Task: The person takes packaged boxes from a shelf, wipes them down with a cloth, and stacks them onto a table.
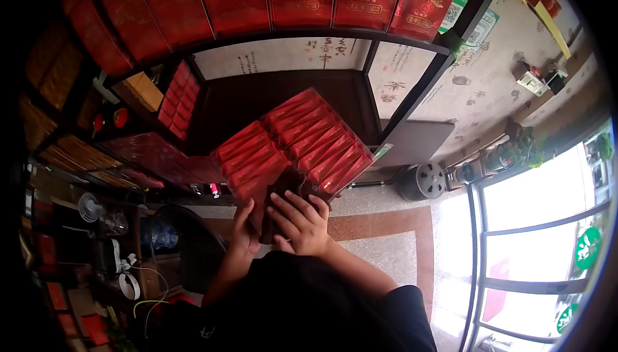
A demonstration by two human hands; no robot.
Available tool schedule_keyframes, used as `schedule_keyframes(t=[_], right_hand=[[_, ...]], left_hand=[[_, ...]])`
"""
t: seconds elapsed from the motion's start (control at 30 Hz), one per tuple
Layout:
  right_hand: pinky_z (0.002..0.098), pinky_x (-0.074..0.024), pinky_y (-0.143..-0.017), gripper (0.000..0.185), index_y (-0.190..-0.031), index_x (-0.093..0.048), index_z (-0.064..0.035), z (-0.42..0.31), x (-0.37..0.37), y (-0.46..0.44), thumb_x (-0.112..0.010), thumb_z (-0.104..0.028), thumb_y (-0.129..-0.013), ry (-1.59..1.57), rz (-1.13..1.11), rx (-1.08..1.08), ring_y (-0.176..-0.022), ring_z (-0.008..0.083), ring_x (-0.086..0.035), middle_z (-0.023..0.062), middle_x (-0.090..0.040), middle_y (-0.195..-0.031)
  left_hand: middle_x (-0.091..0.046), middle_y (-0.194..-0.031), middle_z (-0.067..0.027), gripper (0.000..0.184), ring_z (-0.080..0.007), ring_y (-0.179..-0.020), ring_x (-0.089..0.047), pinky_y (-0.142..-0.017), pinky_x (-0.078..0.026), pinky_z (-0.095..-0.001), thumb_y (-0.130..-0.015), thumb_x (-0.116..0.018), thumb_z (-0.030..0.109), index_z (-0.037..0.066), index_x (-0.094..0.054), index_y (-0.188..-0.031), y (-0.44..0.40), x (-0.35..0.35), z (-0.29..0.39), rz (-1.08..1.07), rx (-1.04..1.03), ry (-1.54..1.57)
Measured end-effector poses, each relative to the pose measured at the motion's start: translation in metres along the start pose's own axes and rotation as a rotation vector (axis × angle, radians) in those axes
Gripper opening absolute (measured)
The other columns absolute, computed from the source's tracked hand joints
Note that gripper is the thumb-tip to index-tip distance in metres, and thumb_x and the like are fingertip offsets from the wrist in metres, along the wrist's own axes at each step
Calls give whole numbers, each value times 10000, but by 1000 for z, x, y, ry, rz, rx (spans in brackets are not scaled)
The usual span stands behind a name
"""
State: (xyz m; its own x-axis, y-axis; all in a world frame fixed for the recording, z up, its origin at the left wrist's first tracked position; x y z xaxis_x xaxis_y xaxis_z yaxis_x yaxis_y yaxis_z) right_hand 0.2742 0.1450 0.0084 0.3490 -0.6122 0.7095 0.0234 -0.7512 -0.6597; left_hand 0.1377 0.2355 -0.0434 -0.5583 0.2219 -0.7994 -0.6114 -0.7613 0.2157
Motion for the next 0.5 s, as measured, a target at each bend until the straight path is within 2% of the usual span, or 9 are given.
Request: schedule_keyframes(t=[0.03, 0.07, 0.1, 0.17, 0.2, 0.3, 0.33, 0.5], right_hand=[[436, -276, -1054, 445, -1200, -669, -182, -11, -11, 6, -497, -448, -888, 0, 59, 110, -1205, 199, -553, 35, -611, -1325], [428, -284, -1046, 434, -1185, -672, -192, -16, -20, 8, -484, -463, -901, 28, 140, 178, -1180, 193, -566, 28, -624, -1302], [421, -293, -1038, 427, -1169, -675, -203, -19, -23, 8, -471, -477, -914, 56, 221, 246, -1154, 187, -579, 21, -638, -1278], [419, -315, -1014, 423, -1127, -679, -210, -3, -23, 2, -433, -499, -942, 96, 345, 339, -1092, 186, -601, 24, -660, -1223], [427, -338, -988, 435, -1093, -680, -199, 4, -21, -1, -404, -506, -957, 71, 370, 352, -1043, 201, -616, 33, -672, -1182], [445, -357, -971, 465, -1056, -675, -170, 41, -13, -2, -358, -499, -967, 51, 350, 259, -1037, 242, -613, 61, -675, -1151], [454, -357, -973, 472, -1035, -673, -155, 62, -14, 1, -349, -491, -967, 69, 380, 225, -1040, 258, -609, 70, -675, -1141], [505, -341, -1023, 455, -969, -661, -85, 145, 4, 0, -333, -400, -951, 108, 495, 4, -1072, 313, -593, 99, -671, -1107]], left_hand=[[-516, -1321, -133, 587, -254, -1202, -544, -1001, -473, -401, -968, -540, 325, 66, -318, -1446, 0, 3, -1, -26, 86, 135], [-559, -1272, -140, 512, -240, -1125, -591, -951, -499, -385, -996, -466, 328, 48, -375, -1415, 5, 7, 5, 36, 160, 49], [-559, -1272, -140, 512, -240, -1125, -591, -951, -499, -385, -996, -466, 328, 48, -375, -1415, 8, 4, 6, 37, 162, 45], [-588, -1236, -144, 502, -237, -1055, -623, -917, -513, -384, -1006, -420, 366, 21, -436, -1371, 11, -4, 9, -83, 292, 218], [-588, -1236, -144, 502, -237, -1055, -623, -917, -513, -384, -1006, -420, 366, 21, -436, -1371, 12, -9, 10, -81, 293, 214], [-541, -1314, -137, 527, -250, -1207, -541, -986, -479, -399, -924, -579, 296, 20, -459, -1357, 10, -24, 15, 75, 22, -7], [-518, -1344, -119, 577, -249, -1265, -495, -1036, -450, -415, -874, -641, 224, 35, -433, -1378, 12, -27, 20, 99, 60, 11], [-496, -1372, -105, 629, -259, -1261, -499, -1060, -440, -434, -858, -661, 176, 42, -386, -1408, 16, -12, 18, 125, 49, 47]])
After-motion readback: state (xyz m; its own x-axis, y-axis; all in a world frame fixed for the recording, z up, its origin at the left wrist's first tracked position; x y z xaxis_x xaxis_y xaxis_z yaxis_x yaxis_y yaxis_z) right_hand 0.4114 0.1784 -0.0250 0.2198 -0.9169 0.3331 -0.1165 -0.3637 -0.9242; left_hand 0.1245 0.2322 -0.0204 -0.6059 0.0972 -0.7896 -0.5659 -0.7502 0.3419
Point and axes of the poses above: each hand's wrist, its own y-axis away from the middle knuckle, its own x-axis out of the back of the hand, z = x × y, the point moved 1 cm from there along -y, towards the middle knuckle
